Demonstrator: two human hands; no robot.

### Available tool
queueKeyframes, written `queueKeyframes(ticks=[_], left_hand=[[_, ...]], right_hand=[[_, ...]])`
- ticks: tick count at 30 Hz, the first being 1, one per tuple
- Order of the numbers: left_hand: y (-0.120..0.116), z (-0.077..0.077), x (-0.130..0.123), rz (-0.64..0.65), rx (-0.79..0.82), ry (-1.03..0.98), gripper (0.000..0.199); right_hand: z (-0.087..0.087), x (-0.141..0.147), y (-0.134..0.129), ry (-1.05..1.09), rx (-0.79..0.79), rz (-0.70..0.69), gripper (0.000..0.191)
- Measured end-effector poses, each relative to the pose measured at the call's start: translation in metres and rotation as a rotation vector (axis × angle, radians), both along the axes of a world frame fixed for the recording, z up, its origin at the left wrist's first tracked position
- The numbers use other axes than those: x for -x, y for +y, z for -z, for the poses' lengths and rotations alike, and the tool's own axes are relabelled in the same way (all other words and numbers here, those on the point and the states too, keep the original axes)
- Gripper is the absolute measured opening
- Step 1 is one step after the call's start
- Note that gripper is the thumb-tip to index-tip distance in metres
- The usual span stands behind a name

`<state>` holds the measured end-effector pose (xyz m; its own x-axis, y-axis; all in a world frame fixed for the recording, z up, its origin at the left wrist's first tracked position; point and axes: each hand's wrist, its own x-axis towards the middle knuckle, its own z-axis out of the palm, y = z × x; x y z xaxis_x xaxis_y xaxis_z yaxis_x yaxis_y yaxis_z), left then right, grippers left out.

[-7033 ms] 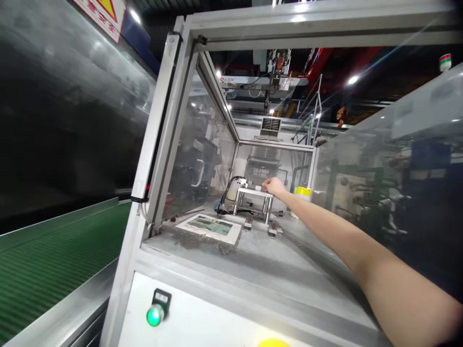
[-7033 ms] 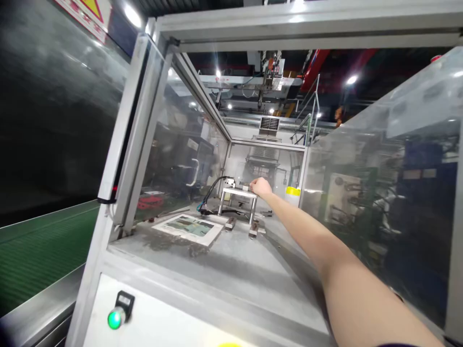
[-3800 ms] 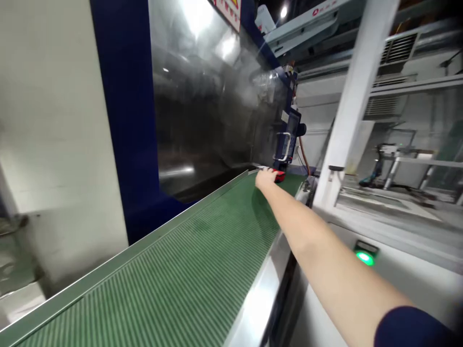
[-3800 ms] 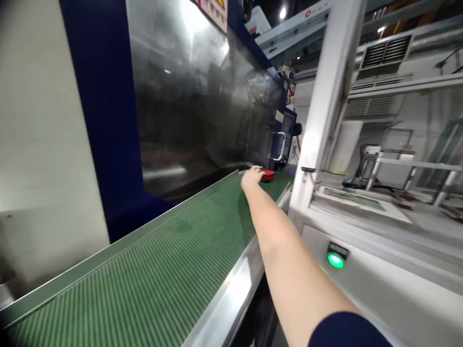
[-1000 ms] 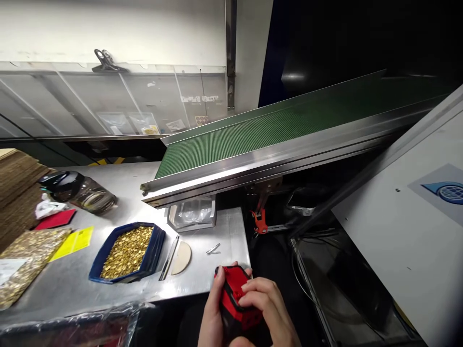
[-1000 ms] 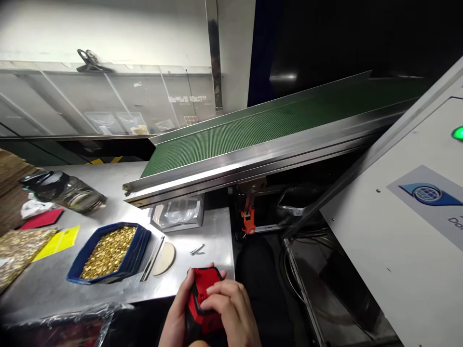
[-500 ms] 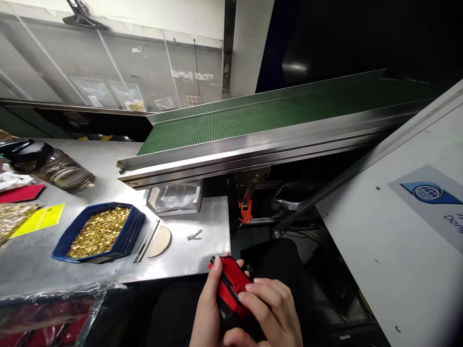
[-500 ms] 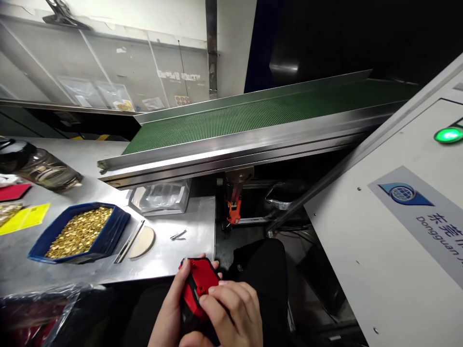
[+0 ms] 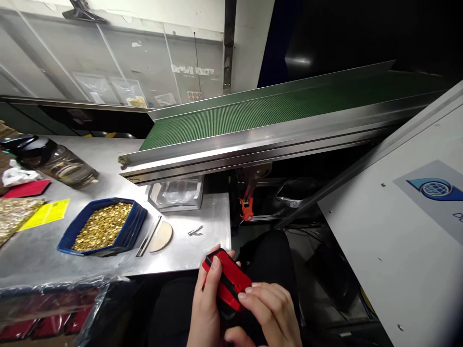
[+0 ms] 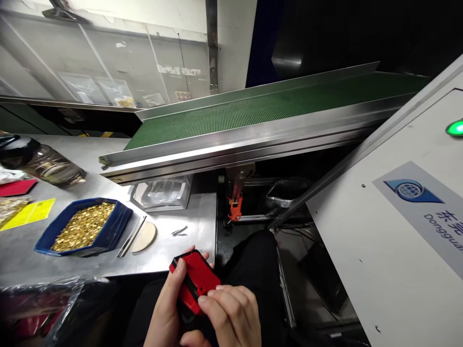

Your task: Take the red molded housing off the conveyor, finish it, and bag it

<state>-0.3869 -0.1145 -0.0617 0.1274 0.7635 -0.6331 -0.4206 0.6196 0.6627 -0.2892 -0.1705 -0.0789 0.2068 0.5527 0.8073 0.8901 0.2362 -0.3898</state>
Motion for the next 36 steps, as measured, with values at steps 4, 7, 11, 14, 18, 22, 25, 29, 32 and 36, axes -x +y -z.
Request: queueKeyframes(ticks=[4, 7, 11, 14, 18, 22, 25, 29, 32, 36], left_hand=[[-0.001, 0.002, 0.004, -0.026, 0.007, -0.002, 0.068], [-0.001, 0.004, 0.005, -0.069, 0.083, -0.200, 0.066], [0.002, 0.007, 0.008, 0.044, 0.191, -0.623, 0.062], [0.002, 0.011, 0.010, 0.169, 0.200, -0.769, 0.071], [-0.002, 0.019, 0.010, 0.234, 0.178, -0.756, 0.075], [-0.005, 0.026, 0.016, 0.282, 0.035, -0.602, 0.091], [-0.006, 0.029, 0.024, 0.378, -0.107, -0.590, 0.118], [-0.007, 0.026, 0.032, 0.449, -0.212, -0.609, 0.108], [-0.005, 0.022, 0.035, 0.454, -0.210, -0.664, 0.099], [-0.003, 0.021, 0.036, 0.473, -0.207, -0.699, 0.094]], right_hand=[[0.004, 0.006, 0.001, 0.003, 0.004, -0.021, 0.039], [0.012, 0.006, -0.002, 0.033, 0.016, -0.060, 0.040], [0.025, -0.005, -0.011, 0.078, 0.160, -0.080, 0.058], [0.029, -0.015, -0.016, 0.031, 0.252, -0.147, 0.055], [0.025, -0.026, -0.022, -0.003, 0.202, -0.135, 0.039], [0.019, -0.034, -0.027, 0.022, 0.163, -0.053, 0.039], [0.018, -0.036, -0.028, 0.055, 0.133, -0.015, 0.039], [0.019, -0.032, -0.027, 0.087, 0.105, -0.022, 0.030], [0.020, -0.029, -0.026, 0.099, 0.095, -0.024, 0.030], [0.022, -0.029, -0.027, 0.088, 0.122, -0.007, 0.032]])
